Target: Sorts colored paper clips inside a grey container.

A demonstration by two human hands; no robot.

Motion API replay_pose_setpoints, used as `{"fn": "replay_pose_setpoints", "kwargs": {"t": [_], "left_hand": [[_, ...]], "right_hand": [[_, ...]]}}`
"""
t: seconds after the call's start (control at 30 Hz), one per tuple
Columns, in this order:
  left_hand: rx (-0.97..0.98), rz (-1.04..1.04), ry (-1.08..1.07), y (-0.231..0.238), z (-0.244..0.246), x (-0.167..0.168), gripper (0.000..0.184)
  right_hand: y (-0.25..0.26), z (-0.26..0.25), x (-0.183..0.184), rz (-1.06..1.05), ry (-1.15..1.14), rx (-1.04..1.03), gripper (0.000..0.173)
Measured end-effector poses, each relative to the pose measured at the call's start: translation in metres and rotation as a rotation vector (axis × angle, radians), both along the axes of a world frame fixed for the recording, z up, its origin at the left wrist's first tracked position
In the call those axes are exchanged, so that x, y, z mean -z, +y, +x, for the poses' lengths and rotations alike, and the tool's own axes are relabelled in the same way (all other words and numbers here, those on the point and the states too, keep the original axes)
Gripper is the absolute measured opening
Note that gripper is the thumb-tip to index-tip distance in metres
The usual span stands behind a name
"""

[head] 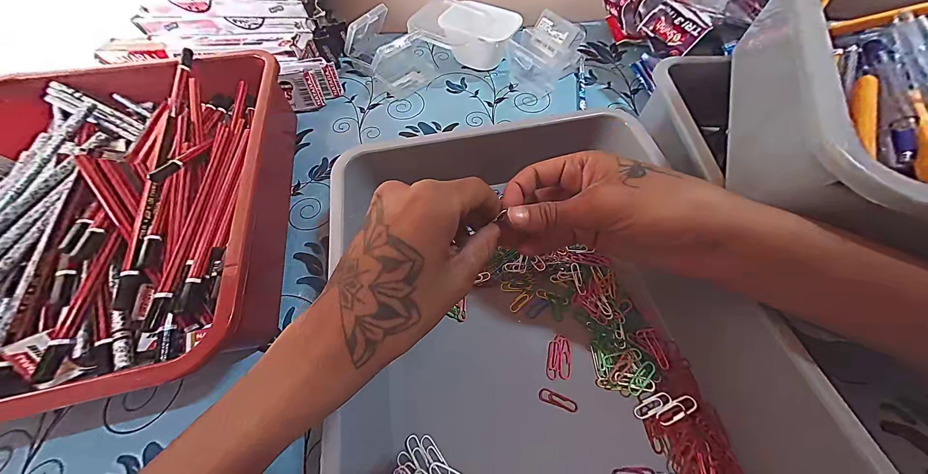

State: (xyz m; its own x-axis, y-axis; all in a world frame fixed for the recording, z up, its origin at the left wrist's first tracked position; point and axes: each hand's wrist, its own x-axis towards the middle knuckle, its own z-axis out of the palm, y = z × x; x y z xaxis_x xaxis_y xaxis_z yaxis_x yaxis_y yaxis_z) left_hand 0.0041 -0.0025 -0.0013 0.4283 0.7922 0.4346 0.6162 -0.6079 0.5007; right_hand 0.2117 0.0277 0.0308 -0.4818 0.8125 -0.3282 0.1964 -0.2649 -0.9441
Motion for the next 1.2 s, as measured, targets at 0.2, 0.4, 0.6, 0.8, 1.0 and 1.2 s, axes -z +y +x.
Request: {"fn": "replay_pose_setpoints", "kwargs": {"t": [0.2, 0.4, 0.6, 0.8, 1.0, 1.2], "left_hand": [[0.070, -0.155, -0.134, 0.005, -0.004, -0.001, 0.009], [0.443, -0.169, 0.225, -0.016, -0.026, -0.005, 0.015], [0.892, -0.520, 0.344, -0.057, -0.023, -0.015, 0.020], [0.460, -0.219, 0.259, -0.033, -0.015, -0.005, 0.031], [0.004, -0.126, 0.127, -0.017, -0.006, 0.007, 0.031], [0.059, -0.052, 0.069, -0.019, -0.005, 0.009, 0.014]], "right_hand": [[0.003, 0.004, -0.004, 0.130, -0.057, -0.020, 0.010], [0.008, 0.023, 0.016, 0.917, -0.499, -0.472, 0.013], [0.004, 0.023, 0.024, 0.991, -0.673, -0.643, 0.009], [0.008, 0.025, 0.027, 1.005, -0.503, -0.576, 0.008], [0.002, 0.012, 0.006, 0.538, -0.194, -0.389, 0.004], [0.006, 0.010, 0.006, 0.326, -0.108, -0.339, 0.008]]}}
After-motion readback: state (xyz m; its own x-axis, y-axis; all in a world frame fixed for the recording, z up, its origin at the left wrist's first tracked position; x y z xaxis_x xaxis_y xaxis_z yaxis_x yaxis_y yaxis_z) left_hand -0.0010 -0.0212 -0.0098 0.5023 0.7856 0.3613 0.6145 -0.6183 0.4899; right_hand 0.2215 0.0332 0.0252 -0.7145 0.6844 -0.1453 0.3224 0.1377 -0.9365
